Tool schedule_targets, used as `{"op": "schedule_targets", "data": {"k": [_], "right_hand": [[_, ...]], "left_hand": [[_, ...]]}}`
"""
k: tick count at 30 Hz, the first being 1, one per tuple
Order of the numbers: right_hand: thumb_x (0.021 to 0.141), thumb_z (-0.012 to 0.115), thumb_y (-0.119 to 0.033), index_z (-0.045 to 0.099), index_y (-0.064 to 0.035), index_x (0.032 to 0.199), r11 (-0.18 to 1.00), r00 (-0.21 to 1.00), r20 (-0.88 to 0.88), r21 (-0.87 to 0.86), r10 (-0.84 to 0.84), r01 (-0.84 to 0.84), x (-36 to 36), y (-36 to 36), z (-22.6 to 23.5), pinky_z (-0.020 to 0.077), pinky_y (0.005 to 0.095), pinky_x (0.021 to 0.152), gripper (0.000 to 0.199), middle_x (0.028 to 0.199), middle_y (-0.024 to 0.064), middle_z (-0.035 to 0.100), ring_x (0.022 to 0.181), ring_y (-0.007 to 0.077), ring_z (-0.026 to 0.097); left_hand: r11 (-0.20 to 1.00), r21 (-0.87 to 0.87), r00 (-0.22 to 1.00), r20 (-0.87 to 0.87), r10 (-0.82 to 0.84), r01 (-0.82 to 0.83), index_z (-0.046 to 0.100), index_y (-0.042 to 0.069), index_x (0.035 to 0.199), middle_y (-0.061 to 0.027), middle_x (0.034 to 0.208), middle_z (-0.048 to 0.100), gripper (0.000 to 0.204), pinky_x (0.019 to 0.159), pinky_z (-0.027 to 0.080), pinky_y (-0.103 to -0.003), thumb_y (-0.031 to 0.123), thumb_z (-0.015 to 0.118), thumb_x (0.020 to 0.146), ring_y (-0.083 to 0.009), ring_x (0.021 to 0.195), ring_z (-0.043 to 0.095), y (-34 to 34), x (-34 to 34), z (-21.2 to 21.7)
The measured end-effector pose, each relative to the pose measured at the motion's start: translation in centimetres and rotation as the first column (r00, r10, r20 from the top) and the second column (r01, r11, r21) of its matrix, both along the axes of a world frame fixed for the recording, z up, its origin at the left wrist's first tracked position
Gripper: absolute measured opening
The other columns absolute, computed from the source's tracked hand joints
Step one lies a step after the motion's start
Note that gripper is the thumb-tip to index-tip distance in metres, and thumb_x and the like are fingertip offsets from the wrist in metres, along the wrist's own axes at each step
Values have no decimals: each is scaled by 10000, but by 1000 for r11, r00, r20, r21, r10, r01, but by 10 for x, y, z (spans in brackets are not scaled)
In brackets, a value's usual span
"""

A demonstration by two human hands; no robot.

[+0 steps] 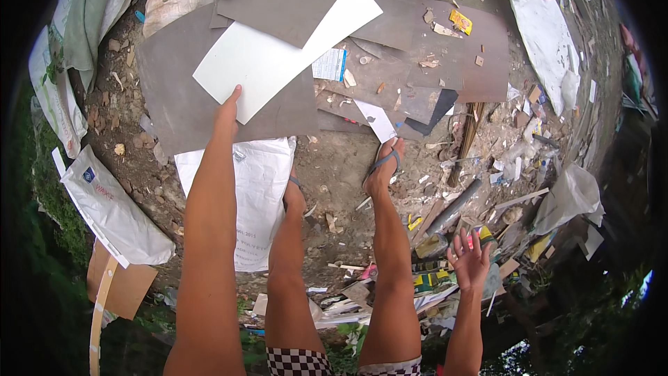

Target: The person sorts through scattered debris on the ground, picking up flat pieces of material and placing them into a white bag. They repeatedly lift, fold, and stack the pieces before bagging them.

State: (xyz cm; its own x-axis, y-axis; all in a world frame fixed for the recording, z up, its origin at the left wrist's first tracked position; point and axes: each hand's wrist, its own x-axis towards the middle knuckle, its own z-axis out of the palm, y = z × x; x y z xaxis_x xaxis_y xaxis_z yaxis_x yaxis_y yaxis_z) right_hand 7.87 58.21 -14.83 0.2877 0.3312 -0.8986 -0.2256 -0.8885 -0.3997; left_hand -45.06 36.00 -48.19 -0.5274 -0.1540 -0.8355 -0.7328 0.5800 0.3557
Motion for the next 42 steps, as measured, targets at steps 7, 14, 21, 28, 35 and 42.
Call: {"op": "schedule_targets", "data": {"k": [7, 14, 21, 28, 35, 42], "right_hand": [[1016, 623, -342, 540, -101, 1358, 818, 869, 55, -371, 492, -439, 138, -99, -57, 451, 362, 898, 427, 1214, 68, 609, 1081, 186, 578], [1032, 600, -443, 454, -26, 1474, 433, 433, -15, 24, 901, -901, -104, -26, -81, 471, 387, 978, 625, 1309, 142, 598, 1171, 244, 587], [829, 465, -900, 76, -18, 1624, 738, 662, -336, 201, 669, -644, -147, 115, -99, 313, 596, 1162, 1250, 1609, 307, 258, 1455, 444, 337], [871, 647, -699, 270, -28, 1595, 680, 459, -552, 302, 696, -668, -69, 196, -12, 484, 494, 1075, 1056, 1470, 159, 549, 1223, 290, 629], [982, 595, -25, 384, -33, 1547, 335, 361, 41, 289, 932, -897, -86, 219, 88, 458, 368, 1067, 603, 1387, 95, 588, 1227, 199, 586], [941, 636, -39, 455, -11, 1470, 232, 288, 387, 187, 876, -955, -59, 209, 161, 482, 395, 1041, 560, 1330, 121, 600, 1240, 228, 594]], "left_hand": [[922, -351, 969, -233, 83, -163, 412, -148, 1418, -269, 1362, 552, 1026, 1077, 469, -442, 404, 933, 727, -372, 1258, 555, 63, 22, 12], [804, 554, 955, -51, 293, -217, 419, -35, 1454, -162, 1385, 561, 513, 1076, 471, -403, 114, 636, 1014, -255, 1262, 573, 21, 91, 178], [697, 580, 904, 327, 273, -421, 412, 12, 1499, -111, 1398, 587, 490, 1058, 494, -347, 141, 572, 1054, -206, 1267, 593, -105, 145, 291], [767, 625, 944, 320, -85, -142, 519, 3, 1441, -98, 1267, 668, 454, 1039, 471, -329, 165, 627, 1031, -166, 1166, 619, -131, 170, 231], [929, 86, 933, -60, -355, 360, 706, 7, 1053, -163, 978, 762, 355, 808, 562, -416, 339, 728, 930, -302, 890, 736, -109, 162, 130], [794, -381, 870, 64, -488, 473, 608, -65, 1191, -271, 1231, 635, 723, 977, 522, -481, 513, 795, 798, -404, 1162, 628, -96, 107, 32]]}}
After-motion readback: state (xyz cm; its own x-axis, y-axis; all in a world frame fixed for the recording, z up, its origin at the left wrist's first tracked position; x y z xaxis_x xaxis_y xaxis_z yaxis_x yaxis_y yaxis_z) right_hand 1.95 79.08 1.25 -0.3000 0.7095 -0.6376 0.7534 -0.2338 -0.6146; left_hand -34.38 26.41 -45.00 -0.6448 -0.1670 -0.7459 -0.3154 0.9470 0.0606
